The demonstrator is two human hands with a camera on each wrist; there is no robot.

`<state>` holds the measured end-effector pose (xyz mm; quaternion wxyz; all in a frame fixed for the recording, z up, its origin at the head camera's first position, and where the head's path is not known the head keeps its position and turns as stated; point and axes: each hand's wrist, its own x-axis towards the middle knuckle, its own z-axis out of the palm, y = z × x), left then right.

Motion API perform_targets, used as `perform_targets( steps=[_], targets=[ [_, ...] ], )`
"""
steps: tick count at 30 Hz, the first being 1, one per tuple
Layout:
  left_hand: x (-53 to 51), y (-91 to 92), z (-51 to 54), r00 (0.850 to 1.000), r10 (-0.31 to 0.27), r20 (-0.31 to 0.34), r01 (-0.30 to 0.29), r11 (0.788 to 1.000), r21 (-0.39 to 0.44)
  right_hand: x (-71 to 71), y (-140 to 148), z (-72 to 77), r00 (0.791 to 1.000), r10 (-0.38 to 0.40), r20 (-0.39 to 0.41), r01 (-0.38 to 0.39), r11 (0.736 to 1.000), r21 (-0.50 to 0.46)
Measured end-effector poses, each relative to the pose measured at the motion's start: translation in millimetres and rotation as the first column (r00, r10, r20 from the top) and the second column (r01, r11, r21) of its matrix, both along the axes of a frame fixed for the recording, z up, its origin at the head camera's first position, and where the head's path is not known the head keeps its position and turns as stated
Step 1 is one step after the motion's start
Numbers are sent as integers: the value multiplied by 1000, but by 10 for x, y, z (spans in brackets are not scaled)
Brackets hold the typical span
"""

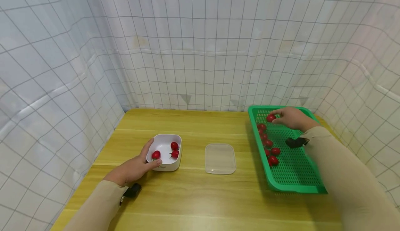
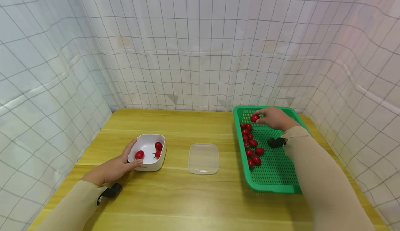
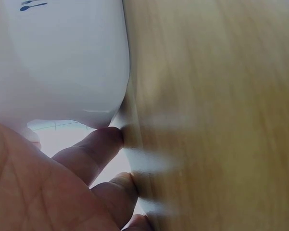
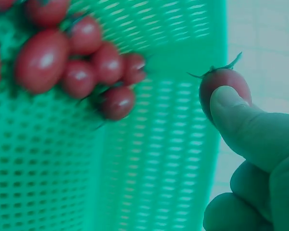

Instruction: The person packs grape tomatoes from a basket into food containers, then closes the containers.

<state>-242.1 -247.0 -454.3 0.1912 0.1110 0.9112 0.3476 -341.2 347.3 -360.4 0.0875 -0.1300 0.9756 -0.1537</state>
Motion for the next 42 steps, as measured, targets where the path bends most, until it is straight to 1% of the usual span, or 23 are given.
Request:
perform_targets(
  steps=[3,5,8,11,16,22,25,29,33,38,42],
  targets=[
    [1,1,-2,1000,0,-3,0,1000,-6,6,-82,106,1000,-3,-4,3,999,-52],
    [3,2,-2,1000,-2,-4,2,1000,-10,15,-146,164,1000,10,-25,-12,997,-76],
    [8,5,0,1000,-3,-1,3,1000,-10,31,-255,242,998,28,-49,-32,996,-78],
    [14,11,2,1000,-2,-5,2,1000,-9,49,-396,311,997,52,-53,-56,995,-81],
    [16,16,-1,1000,-4,-15,4,1000,-7,49,-671,394,994,88,-69,-94,990,-101],
    [3,12,-15,1000,-2,-12,2,1000,-3,24,-1053,450,990,127,-63,-134,983,-123],
    [0,6,-26,1000,3,-10,-3,1000,0,4,-1253,449,987,151,-47,-156,977,-147],
    [2,-2,-38,1000,5,-3,-5,1000,6,-36,-1532,419,981,193,-34,-196,969,-148],
    [4,-8,-46,1000,5,2,-5,1000,10,-50,-1844,396,965,260,-28,-261,956,-132],
    [-1,-9,-43,1000,5,-7,-5,1000,0,-32,-2224,375,947,321,19,-317,942,-112],
    [-12,-2,-40,1000,5,-16,-5,1000,-5,-27,-2492,315,924,380,36,-375,922,-95]
  ],
)
